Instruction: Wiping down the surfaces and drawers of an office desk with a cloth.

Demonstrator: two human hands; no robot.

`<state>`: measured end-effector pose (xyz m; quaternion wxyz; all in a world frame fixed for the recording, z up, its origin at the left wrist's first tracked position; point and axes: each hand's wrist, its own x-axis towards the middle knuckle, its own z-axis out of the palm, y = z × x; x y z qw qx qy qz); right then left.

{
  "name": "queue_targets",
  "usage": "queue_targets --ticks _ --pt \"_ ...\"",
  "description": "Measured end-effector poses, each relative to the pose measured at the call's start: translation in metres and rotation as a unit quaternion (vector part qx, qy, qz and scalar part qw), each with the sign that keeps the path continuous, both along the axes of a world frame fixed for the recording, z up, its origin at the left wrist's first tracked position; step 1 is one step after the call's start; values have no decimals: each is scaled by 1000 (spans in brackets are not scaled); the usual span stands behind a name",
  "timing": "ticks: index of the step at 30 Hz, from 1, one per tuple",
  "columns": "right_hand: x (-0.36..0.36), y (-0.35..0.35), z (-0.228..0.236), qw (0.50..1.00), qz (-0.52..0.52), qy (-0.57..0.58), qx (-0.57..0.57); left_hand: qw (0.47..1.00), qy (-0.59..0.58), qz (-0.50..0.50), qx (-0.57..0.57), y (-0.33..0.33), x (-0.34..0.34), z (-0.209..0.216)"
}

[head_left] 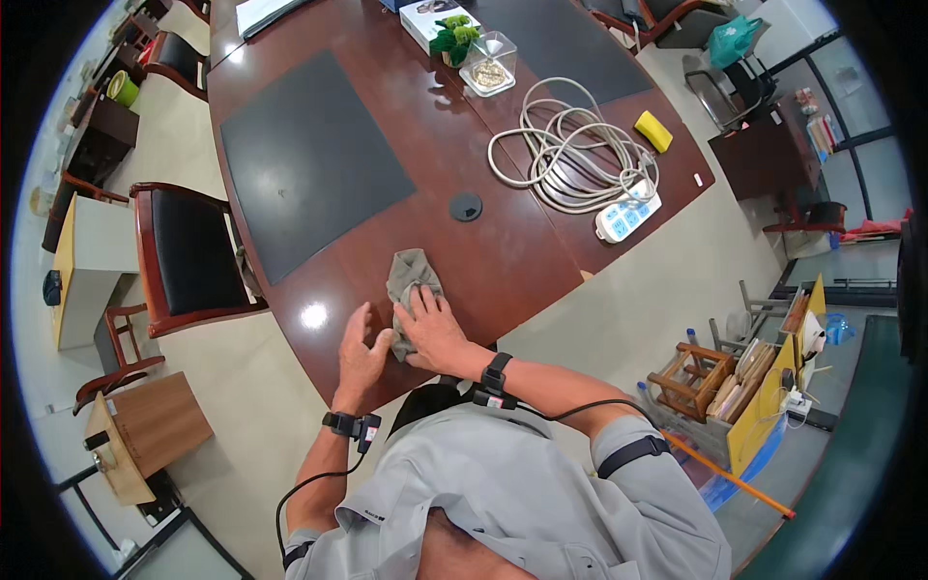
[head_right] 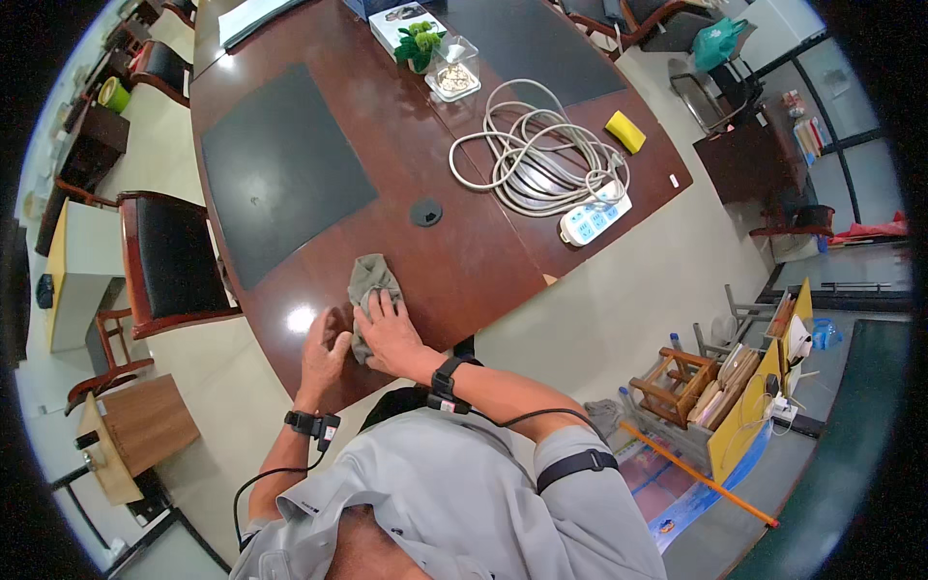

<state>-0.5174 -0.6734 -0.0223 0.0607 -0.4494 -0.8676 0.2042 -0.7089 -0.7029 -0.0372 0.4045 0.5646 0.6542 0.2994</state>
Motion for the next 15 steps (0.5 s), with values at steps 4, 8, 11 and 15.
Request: queue_targets --ticks 4,8,11,15 --pt "22 4 -8 992 -6 119 45 983 172 -5 66 -2 -33 3" --pt "78 3 -15 990 -43 127 52 956 285 33 66 -21 -73 -8" --pt "121 9 -11 989 -93 97 63 948 307 53 61 -35 -97 -19" --pt "166 23 3 984 -167 52 8 948 305 85 15 -50 -119 -22"
